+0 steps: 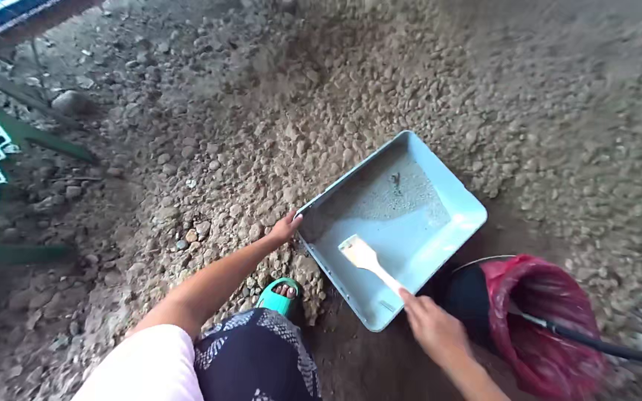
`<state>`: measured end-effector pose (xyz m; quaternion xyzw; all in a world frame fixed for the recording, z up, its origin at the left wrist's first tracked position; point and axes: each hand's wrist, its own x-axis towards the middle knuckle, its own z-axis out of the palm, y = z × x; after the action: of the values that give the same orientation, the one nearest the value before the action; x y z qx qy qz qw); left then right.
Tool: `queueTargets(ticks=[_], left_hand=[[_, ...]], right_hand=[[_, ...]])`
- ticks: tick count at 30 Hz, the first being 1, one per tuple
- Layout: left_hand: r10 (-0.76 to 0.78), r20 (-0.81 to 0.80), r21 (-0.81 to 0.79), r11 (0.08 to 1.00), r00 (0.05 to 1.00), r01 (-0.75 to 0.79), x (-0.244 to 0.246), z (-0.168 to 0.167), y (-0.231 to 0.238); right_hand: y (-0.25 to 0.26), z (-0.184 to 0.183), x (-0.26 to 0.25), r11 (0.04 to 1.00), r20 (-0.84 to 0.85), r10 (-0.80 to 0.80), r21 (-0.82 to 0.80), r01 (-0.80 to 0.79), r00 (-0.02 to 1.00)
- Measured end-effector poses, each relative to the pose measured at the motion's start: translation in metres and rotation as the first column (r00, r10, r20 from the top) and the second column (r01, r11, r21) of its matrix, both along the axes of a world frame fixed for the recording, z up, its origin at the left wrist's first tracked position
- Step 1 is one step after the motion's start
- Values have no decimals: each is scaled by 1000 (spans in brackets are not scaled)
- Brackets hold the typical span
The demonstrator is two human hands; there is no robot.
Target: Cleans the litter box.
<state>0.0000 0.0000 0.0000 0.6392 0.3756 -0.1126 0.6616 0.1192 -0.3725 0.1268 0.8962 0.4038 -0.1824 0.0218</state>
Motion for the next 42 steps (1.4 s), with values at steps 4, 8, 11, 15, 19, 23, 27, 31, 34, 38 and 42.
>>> queueTargets(ticks=[4,8,11,15,19,23,27,31,34,38,42], left_hand=[[-52,-13,94,994,999,53,3,7,-2],[-86,-9,168,982,996,87,5,2,-6],[-88,26,205,975,996,81,4,0,-7],[-65,16,181,982,998,61,-3,-8,-14],[-4,-29,114,993,1000,7,0,7,3],[20,13,61,998,1000,-21,-2,9,4],[28,44,31,999,999,-29,-4,5,-4],[-44,6,20,999,999,44,-9,9,-17],[-93,-69,-39,995,993,90,-2,11,-9],[-95,-22,-240,967,995,87,8,4,8],[31,-12,-301,953,999,-33,9,11,-17]], right_hand=[[71,14,-9,909,-171,11,-409,-81,985],[104,12,-20,881,-241,64,-441,-168,968],[127,19,-32,859,-277,23,-486,-161,961],[131,-28,-47,927,-242,17,-361,-106,970],[139,-58,-62,976,-236,-73,-215,22,969],[103,-62,-47,922,-433,-256,159,352,864],[50,-32,-8,874,-394,-325,221,432,860],[59,24,-18,979,-195,-160,-157,131,968],[80,37,-19,927,-203,-162,-368,79,966],[65,21,8,923,-417,-365,-46,381,832],[40,14,5,616,-726,-519,49,786,452]])
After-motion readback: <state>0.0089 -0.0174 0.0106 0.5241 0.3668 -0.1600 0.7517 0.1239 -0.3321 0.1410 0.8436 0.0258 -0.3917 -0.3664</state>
